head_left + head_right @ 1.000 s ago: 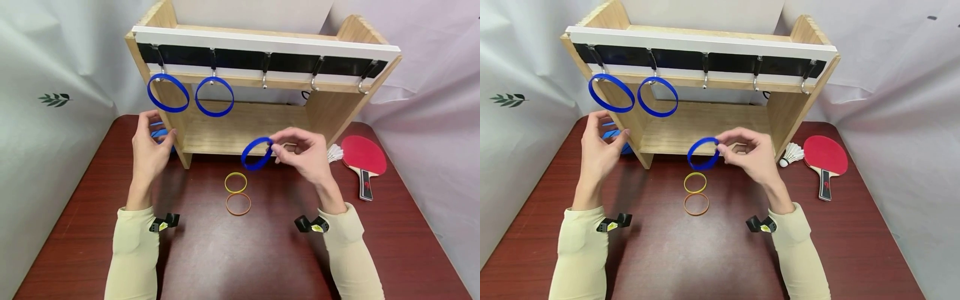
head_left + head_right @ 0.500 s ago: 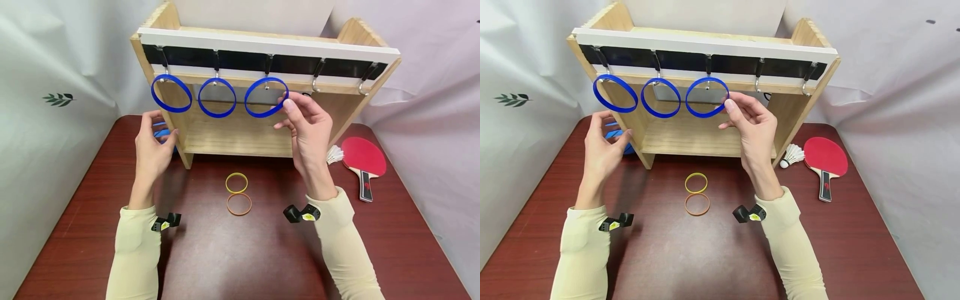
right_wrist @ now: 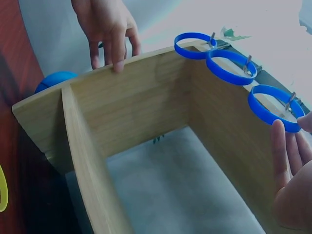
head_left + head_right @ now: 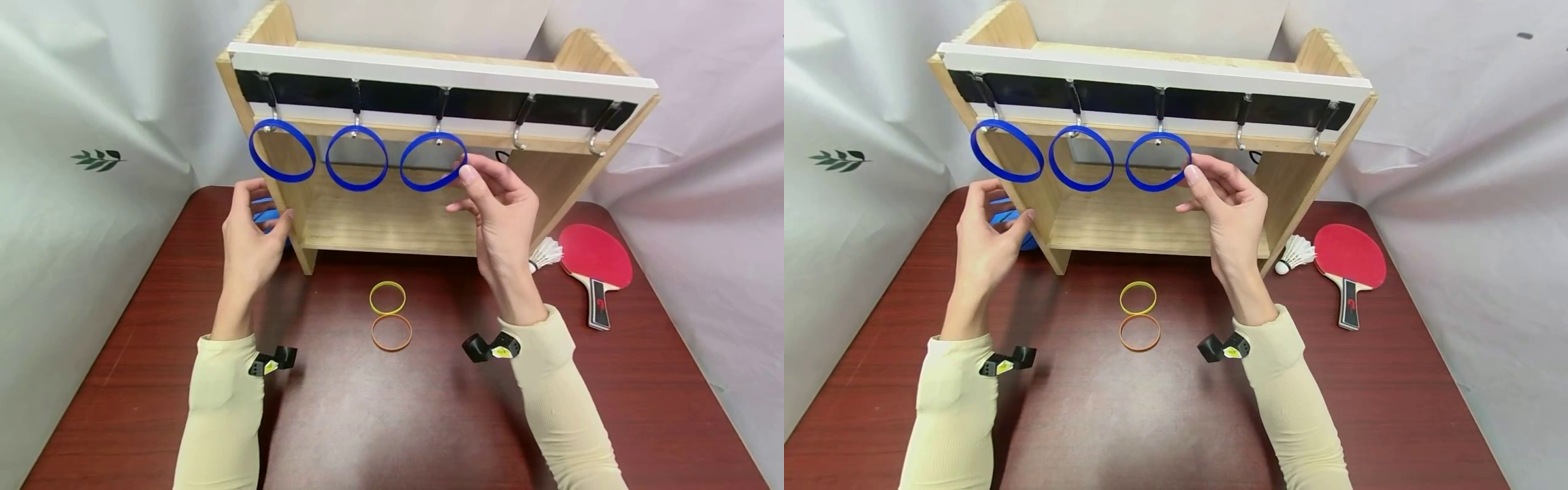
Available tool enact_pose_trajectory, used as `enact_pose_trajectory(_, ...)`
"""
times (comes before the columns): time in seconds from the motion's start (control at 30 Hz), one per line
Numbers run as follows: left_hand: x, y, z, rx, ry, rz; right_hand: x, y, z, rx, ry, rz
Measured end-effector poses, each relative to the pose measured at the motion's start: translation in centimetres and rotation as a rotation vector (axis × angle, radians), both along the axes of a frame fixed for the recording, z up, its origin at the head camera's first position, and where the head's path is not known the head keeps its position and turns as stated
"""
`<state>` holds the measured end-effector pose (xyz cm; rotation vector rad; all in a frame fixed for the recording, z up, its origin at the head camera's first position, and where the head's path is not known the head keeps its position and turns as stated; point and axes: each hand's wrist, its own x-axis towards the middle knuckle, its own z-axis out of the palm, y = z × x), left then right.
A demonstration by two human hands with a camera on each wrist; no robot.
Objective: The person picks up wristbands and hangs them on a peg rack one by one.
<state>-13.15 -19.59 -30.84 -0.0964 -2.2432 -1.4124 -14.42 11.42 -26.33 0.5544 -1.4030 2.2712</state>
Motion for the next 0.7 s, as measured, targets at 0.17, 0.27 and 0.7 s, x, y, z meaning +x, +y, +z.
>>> enact_pose_trajectory(0.17, -0.1, 0.0, -0.1, -0.004, -0.002, 0.002, -0.1, 0.1, -0.2, 0.005, -0.004, -0.001)
enact_pose_trajectory(0.27, -0.1, 0.0, -0.1, -0.002, -0.001, 0.0, -0.1, 0.3, -0.4, 0.027, -0.002, -0.006)
enact_pose_trajectory(0.7, 0.0, 0.1, 0.1, -0.008, 0.005, 0.008, 1.9, 2.8, -4.4, 0.439, -0.18, 0.064)
